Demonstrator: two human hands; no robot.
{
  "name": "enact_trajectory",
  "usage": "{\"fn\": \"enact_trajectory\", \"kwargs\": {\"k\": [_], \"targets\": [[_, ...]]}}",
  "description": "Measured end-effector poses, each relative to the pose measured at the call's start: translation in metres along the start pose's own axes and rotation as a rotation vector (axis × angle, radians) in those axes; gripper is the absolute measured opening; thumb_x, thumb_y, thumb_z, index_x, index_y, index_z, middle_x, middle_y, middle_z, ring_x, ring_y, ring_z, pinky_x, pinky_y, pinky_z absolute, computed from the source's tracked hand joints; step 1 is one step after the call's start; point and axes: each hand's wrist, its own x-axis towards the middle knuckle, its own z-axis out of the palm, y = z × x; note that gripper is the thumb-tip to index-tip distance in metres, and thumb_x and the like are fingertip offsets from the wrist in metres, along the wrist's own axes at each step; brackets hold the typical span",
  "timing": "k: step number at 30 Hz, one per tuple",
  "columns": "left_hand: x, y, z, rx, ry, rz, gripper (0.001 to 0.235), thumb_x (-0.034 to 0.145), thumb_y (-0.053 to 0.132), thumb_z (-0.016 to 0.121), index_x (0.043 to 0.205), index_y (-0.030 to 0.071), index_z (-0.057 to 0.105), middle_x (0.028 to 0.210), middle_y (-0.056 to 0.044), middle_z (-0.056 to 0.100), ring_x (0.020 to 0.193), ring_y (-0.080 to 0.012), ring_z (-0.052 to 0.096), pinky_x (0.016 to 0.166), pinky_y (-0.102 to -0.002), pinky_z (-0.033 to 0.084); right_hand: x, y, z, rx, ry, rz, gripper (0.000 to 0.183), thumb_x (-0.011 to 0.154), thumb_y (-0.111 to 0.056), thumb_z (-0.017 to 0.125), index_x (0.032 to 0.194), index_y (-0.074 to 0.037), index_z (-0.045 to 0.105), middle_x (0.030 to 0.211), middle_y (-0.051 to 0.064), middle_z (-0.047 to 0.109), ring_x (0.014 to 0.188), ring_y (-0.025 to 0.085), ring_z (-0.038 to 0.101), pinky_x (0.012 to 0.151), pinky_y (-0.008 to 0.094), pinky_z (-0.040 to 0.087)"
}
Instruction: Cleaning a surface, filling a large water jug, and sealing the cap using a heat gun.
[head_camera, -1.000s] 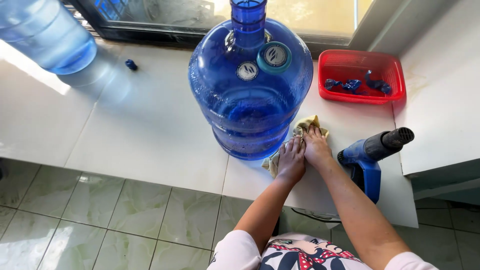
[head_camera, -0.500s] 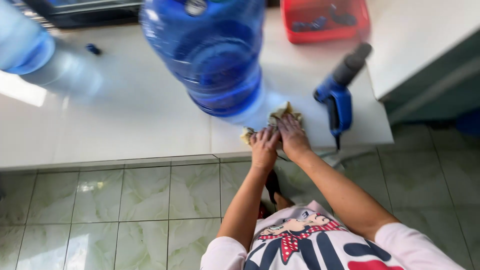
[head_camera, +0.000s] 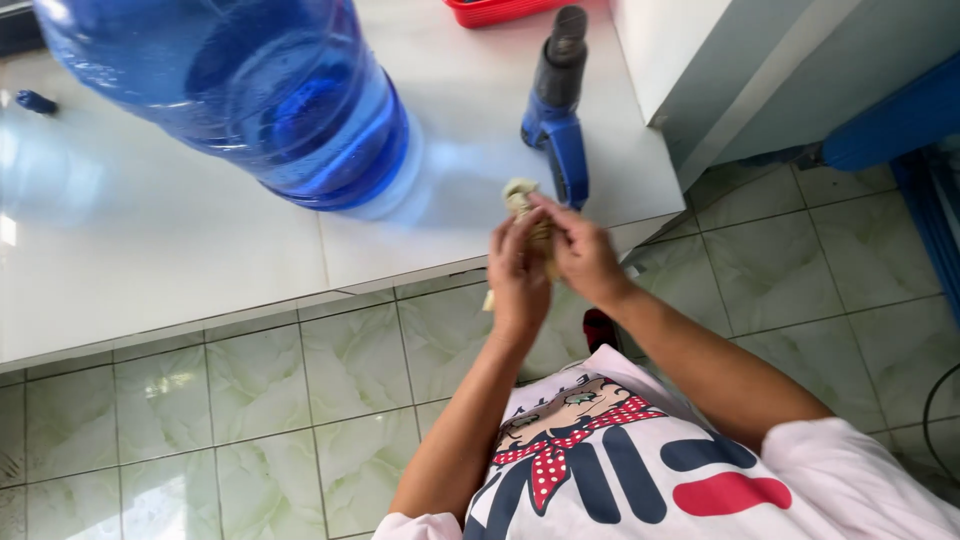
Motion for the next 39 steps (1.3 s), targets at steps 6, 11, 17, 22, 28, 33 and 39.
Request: {"fn": "enact_trajectory", "kwargs": {"k": [6,11,17,22,28,33,39], "targets": [[0.004,0.046,0.139,0.069,-0.057,0.219,0.057,0.097,0.000,0.059,0.152,0.013,0.049,0.158,-0.024,0.041,0.146,-0.0420,0.044,0.121,-0.048,0.038,0.009,0.035,-0.153,-0.194,0.084,-0.126,0.045,0.105,0.005,0.047,0.148,-0.005,0.055,0.147,0.018,0.063,0.136,0.027,0.064,0.113,0.033,0.050],[-0.019,0.003,0.203,0.513,-0.181,0.187,0.079,0.085,0.005,0.063,0.155,-0.004,0.030,0.163,-0.032,0.020,0.152,-0.0512,0.017,0.120,-0.061,0.011,0.032,0.179,-0.177,-0.292,-0.214,-0.217,0.046,0.105,-0.004,0.053,0.151,-0.003,0.049,0.154,0.022,0.052,0.144,0.036,0.050,0.118,0.042,0.043],[0.006,-0.068,0.237,0.777,-0.196,0.094,0.080,0.090,0.009,0.062,0.159,-0.007,0.025,0.169,-0.024,0.022,0.158,-0.0415,0.018,0.128,-0.052,0.016,0.086,0.239,-0.139,-0.530,-0.463,-0.182,0.052,0.108,-0.017,0.045,0.157,-0.003,0.040,0.169,0.023,0.025,0.158,0.037,0.019,0.127,0.048,0.017],[0.075,-0.096,0.256,0.609,-0.064,0.044,0.082,0.094,0.020,0.065,0.158,-0.008,0.022,0.165,-0.026,0.025,0.155,-0.0416,0.022,0.128,-0.049,0.019,0.153,0.279,-0.115,-0.696,-0.472,-0.072,0.056,0.104,-0.017,0.041,0.159,-0.008,0.038,0.170,0.023,0.019,0.157,0.040,0.014,0.127,0.047,0.014],[0.092,-0.106,0.257,0.710,-0.066,-0.005,0.079,0.093,0.014,0.061,0.160,-0.006,0.023,0.166,-0.023,0.027,0.156,-0.0385,0.024,0.127,-0.050,0.020,0.164,0.266,-0.115,-0.709,-0.403,0.000,0.056,0.106,-0.025,0.039,0.159,-0.006,0.034,0.167,0.024,0.017,0.154,0.040,0.015,0.123,0.047,0.011],[0.067,-0.099,0.256,0.737,-0.091,0.058,0.073,0.093,0.010,0.059,0.158,-0.005,0.029,0.164,-0.022,0.030,0.154,-0.0400,0.026,0.125,-0.051,0.022,0.138,0.275,-0.125,-0.642,-0.318,-0.132,0.052,0.106,-0.016,0.042,0.158,-0.007,0.044,0.168,0.020,0.028,0.157,0.036,0.022,0.127,0.047,0.018],[0.012,-0.062,0.239,0.783,-0.139,0.198,0.058,0.087,0.006,0.061,0.143,0.000,0.049,0.152,-0.018,0.044,0.144,-0.0374,0.041,0.116,-0.051,0.033,0.059,0.228,-0.160,-0.548,-0.315,-0.251,0.049,0.100,-0.006,0.051,0.149,-0.001,0.052,0.164,0.023,0.037,0.156,0.036,0.029,0.127,0.048,0.023]]}}
